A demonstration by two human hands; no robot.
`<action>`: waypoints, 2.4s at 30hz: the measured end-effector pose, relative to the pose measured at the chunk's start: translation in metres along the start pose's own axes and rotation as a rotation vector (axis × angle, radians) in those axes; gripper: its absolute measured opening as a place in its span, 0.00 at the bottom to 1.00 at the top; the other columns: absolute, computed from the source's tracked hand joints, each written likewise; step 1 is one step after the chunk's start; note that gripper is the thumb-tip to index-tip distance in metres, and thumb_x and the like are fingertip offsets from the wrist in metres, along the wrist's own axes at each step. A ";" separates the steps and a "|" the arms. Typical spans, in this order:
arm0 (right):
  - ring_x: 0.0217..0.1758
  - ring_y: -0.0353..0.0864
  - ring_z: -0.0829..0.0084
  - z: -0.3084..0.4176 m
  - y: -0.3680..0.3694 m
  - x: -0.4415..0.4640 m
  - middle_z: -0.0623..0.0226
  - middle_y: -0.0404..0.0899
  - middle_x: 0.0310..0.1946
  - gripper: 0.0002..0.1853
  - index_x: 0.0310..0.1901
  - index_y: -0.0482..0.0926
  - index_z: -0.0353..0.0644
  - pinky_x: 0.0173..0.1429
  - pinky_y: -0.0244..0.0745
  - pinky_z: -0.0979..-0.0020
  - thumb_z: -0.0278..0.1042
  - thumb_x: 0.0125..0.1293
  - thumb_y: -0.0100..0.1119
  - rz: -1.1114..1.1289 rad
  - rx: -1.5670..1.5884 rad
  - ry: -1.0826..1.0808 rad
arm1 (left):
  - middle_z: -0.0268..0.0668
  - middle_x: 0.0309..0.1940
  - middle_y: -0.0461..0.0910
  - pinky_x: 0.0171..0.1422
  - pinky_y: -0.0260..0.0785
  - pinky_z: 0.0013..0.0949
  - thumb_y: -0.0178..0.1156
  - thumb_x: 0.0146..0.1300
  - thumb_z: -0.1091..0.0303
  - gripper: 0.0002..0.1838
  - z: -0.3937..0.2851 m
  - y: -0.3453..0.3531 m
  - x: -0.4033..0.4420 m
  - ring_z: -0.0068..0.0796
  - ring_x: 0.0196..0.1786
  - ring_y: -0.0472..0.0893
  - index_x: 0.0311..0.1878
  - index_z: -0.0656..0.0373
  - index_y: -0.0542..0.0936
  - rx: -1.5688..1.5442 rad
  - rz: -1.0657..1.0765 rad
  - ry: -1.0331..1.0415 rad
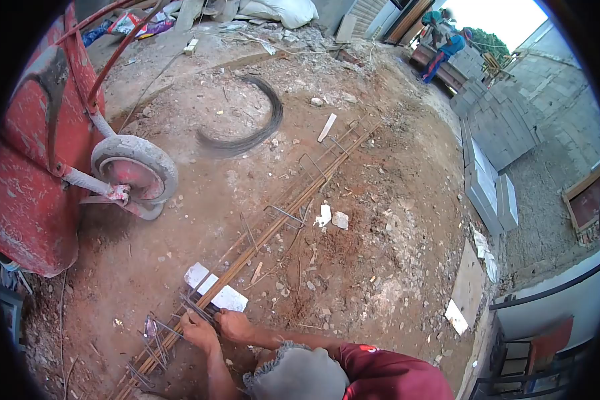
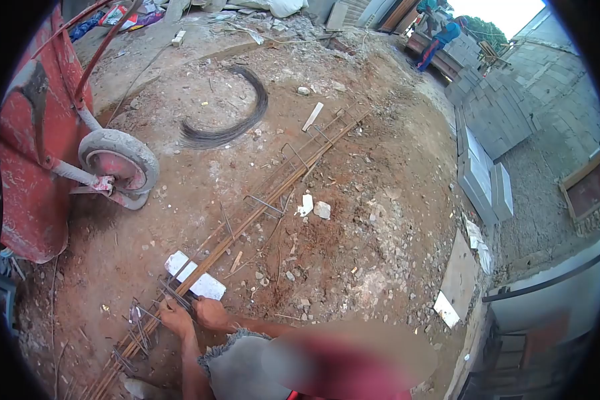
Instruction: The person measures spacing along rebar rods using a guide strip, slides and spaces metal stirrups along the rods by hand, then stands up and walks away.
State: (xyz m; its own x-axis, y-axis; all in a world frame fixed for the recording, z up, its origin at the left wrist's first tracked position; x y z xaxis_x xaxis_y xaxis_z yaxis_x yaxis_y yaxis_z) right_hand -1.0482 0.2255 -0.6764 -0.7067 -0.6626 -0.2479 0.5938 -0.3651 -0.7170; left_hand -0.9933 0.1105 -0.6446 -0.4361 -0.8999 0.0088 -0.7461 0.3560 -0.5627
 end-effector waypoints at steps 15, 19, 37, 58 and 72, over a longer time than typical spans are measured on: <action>0.40 0.79 0.48 0.024 -0.030 0.038 0.51 0.78 0.40 0.11 0.44 0.77 0.42 0.42 0.76 0.54 0.32 0.60 0.56 -0.116 0.131 -0.200 | 0.49 0.40 0.79 0.40 0.72 0.50 0.56 0.65 0.56 0.14 -0.019 -0.009 0.024 0.55 0.40 0.79 0.44 0.57 0.80 0.531 0.243 0.222; 0.39 0.80 0.50 0.006 -0.054 0.001 0.51 0.81 0.37 0.10 0.40 0.80 0.39 0.45 0.75 0.57 0.36 0.62 0.58 -0.391 0.384 -0.014 | 0.45 0.42 0.78 0.48 0.70 0.48 0.57 0.64 0.58 0.16 -0.011 -0.020 0.024 0.49 0.46 0.78 0.49 0.58 0.78 0.409 0.159 0.092; 0.17 0.70 0.78 -0.100 -0.068 0.049 0.69 0.72 0.17 0.18 0.27 0.72 0.38 0.21 0.65 0.73 0.43 0.70 0.52 -0.352 1.057 0.424 | 0.52 0.40 0.81 0.53 0.68 0.41 0.51 0.62 0.60 0.17 0.007 0.021 0.080 0.43 0.45 0.80 0.45 0.65 0.78 0.146 0.917 0.097; 0.23 0.65 0.81 -0.117 -0.045 0.055 0.74 0.71 0.21 0.17 0.30 0.75 0.38 0.26 0.62 0.72 0.45 0.65 0.59 -0.259 1.054 0.362 | 0.42 0.39 0.83 0.52 0.69 0.36 0.76 0.45 0.55 0.29 -0.002 0.037 0.084 0.37 0.45 0.81 0.49 0.62 0.81 0.456 1.330 -0.119; 0.17 0.59 0.83 -0.101 -0.072 0.022 0.77 0.68 0.14 0.14 0.18 0.74 0.41 0.21 0.51 0.73 0.37 0.57 0.59 -0.224 0.939 0.488 | 0.36 0.32 0.81 0.42 0.68 0.34 0.71 0.54 0.58 0.24 0.008 0.033 0.079 0.28 0.36 0.77 0.48 0.65 0.79 0.377 1.393 -0.215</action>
State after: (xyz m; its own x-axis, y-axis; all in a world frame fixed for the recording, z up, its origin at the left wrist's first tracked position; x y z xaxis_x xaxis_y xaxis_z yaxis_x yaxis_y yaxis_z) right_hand -1.1454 0.3029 -0.6960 -0.7896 -0.2623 -0.5548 0.3429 -0.9383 -0.0443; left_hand -1.0486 0.0494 -0.6691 -0.5733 0.0804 -0.8154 0.3974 0.8976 -0.1909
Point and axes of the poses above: each hand's wrist, its own x-axis towards the middle knuckle, its own y-axis out of the palm, z = x × y, the point moved 7 cm from there along x, towards the middle knuckle
